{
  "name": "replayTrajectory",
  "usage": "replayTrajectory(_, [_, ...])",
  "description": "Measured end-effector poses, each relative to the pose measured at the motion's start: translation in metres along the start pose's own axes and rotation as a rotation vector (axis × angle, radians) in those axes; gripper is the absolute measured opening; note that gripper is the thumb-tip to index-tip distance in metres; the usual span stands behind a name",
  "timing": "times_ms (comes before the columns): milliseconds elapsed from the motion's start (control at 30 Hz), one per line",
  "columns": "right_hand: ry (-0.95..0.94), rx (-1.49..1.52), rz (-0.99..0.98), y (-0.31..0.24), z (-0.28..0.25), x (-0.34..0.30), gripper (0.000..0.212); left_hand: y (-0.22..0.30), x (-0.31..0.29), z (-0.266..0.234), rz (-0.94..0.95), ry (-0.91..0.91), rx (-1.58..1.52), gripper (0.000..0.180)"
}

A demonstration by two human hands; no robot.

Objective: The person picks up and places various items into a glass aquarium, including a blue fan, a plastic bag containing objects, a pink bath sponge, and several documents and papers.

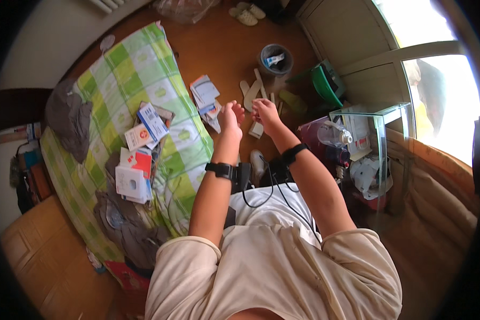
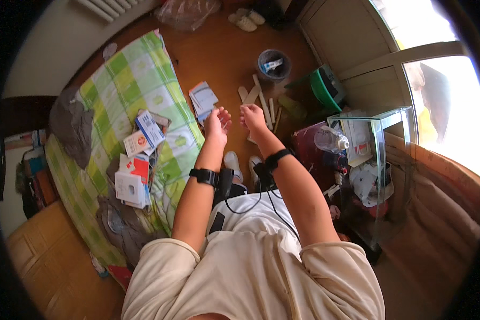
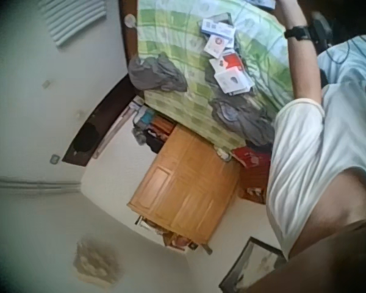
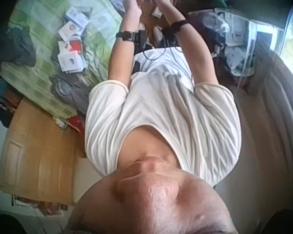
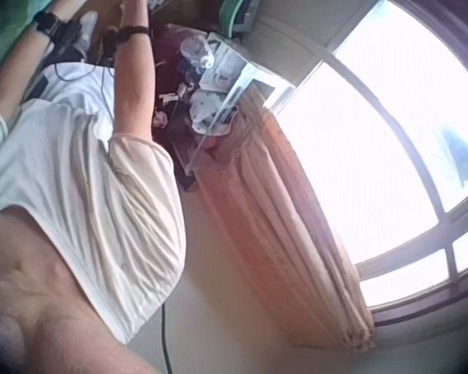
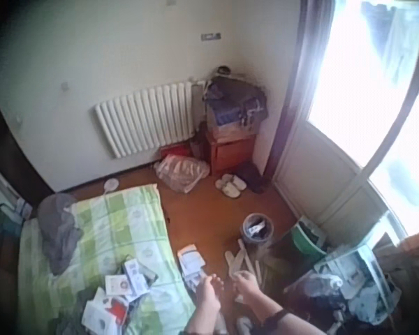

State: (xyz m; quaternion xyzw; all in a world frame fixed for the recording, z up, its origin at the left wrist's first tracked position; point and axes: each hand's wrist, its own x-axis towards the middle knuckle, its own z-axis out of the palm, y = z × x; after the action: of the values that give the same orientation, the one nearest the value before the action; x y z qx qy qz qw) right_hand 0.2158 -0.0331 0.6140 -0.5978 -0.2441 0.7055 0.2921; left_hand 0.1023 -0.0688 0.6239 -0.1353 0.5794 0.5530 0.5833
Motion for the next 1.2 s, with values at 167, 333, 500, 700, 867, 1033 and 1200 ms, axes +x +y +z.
replayTrajectory(167, [0.036,-0.082,0.148,0.026,-0.013,0.035,0.012,-0.008,0.035,-0.032,-0.05,0.135,-0.038,0.011])
replayTrajectory(333, [0.013,-0.132,0.234,0.05,-0.022,0.069,0.011,-0.027,0.068,-0.057,-0.07,0.193,-0.077,0.01])
replayTrajectory(500, [0.005,-0.13,0.335,0.092,-0.023,0.119,0.008,-0.057,0.121,-0.082,-0.122,0.283,-0.144,0.01])
replayTrajectory(700, [-0.018,-0.234,0.45,0.123,-0.001,0.192,0.016,-0.078,0.191,-0.09,0.031,0.416,-0.172,0.02])
replayTrajectory(867, [-0.055,-0.381,0.358,0.17,0.005,0.288,0.016,-0.095,0.291,-0.113,0.09,0.457,-0.048,0.024])
replayTrajectory(1033, [-0.153,-1.046,-0.015,0.235,-0.005,0.401,0.024,-0.12,0.406,-0.159,0.272,0.493,0.019,0.03])
replayTrajectory(1200, [-0.205,-0.909,0.232,0.278,0.017,0.474,0.04,-0.145,0.483,-0.192,0.248,0.634,0.074,0.037])
